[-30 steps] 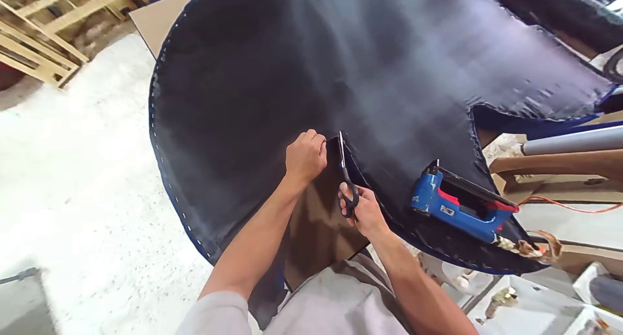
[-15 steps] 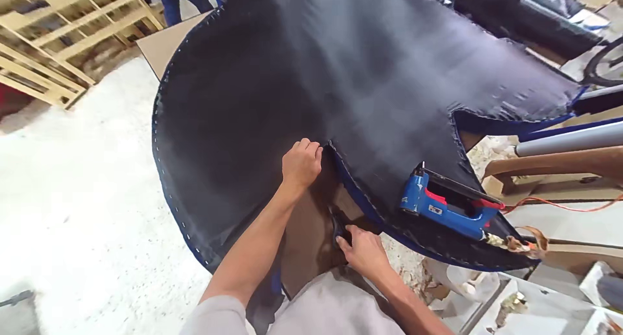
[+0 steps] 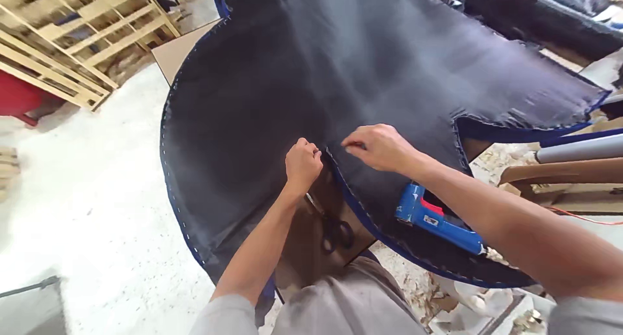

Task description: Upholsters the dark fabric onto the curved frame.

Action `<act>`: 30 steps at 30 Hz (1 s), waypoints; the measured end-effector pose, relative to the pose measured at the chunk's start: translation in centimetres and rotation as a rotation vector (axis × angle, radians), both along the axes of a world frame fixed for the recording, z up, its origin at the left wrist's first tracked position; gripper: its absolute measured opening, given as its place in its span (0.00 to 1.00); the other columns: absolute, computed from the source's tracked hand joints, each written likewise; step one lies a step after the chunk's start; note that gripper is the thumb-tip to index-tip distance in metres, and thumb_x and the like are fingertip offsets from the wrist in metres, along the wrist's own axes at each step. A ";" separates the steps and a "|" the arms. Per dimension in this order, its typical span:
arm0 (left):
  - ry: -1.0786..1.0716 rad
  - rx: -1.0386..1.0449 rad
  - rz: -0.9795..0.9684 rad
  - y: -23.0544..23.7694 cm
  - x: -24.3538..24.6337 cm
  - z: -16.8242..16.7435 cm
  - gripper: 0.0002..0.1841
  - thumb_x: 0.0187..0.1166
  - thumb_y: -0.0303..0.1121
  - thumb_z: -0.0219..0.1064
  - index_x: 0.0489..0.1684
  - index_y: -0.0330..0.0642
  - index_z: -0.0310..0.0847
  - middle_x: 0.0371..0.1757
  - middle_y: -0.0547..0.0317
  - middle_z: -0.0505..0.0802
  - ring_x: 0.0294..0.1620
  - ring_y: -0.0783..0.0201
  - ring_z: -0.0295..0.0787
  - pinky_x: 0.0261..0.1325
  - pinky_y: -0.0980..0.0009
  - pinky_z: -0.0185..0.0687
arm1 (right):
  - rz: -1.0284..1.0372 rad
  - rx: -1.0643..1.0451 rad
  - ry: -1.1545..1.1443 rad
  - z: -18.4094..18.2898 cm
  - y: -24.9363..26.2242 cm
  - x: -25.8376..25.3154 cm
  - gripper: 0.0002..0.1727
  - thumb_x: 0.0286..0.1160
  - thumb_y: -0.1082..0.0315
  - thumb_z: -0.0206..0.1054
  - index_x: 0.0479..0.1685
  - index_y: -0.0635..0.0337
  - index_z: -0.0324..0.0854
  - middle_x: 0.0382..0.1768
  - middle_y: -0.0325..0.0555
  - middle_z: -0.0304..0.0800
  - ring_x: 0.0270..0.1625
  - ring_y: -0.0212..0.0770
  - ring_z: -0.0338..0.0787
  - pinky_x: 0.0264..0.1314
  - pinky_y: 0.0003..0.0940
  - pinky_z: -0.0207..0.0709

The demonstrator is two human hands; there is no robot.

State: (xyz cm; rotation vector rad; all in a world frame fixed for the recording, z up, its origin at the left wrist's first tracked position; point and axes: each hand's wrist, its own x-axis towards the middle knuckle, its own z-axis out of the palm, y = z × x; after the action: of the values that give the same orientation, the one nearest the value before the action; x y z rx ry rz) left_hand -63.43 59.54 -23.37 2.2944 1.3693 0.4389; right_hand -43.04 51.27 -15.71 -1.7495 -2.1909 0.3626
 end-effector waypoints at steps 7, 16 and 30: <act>0.097 0.002 -0.031 0.1 1.3 0.4 0.09 0.78 0.29 0.66 0.41 0.32 0.90 0.73 0.47 0.83 0.61 0.51 0.90 0.62 0.54 0.88 | 0.277 0.021 0.029 -7.1 7.4 0.5 0.09 0.75 0.68 0.69 0.45 0.54 0.95 0.42 0.46 0.94 0.45 0.48 0.94 0.47 0.54 0.87; 0.118 0.599 -0.218 0.1 0.1 -2.9 0.08 0.65 0.20 0.70 0.40 0.33 0.90 0.65 0.46 0.90 0.49 0.51 0.94 0.45 0.58 0.90 | 0.448 0.084 -0.050 -7.0 9.2 -0.1 0.05 0.64 0.69 0.72 0.26 0.59 0.88 0.31 0.46 0.88 0.31 0.49 0.89 0.28 0.51 0.79; 0.080 0.103 -0.121 0.4 -2.9 -0.2 0.14 0.84 0.38 0.63 0.52 0.49 0.96 0.48 0.53 0.95 0.50 0.56 0.93 0.57 0.57 0.88 | 0.509 0.470 -0.100 -10.3 8.2 -0.6 0.09 0.74 0.68 0.65 0.31 0.62 0.86 0.30 0.50 0.86 0.27 0.48 0.89 0.19 0.41 0.76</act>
State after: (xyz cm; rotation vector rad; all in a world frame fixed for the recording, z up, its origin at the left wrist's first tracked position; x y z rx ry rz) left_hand -66.30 59.95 -23.60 2.4877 1.2629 0.3907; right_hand -43.67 59.48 -26.02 -0.9780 -2.5139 -0.1338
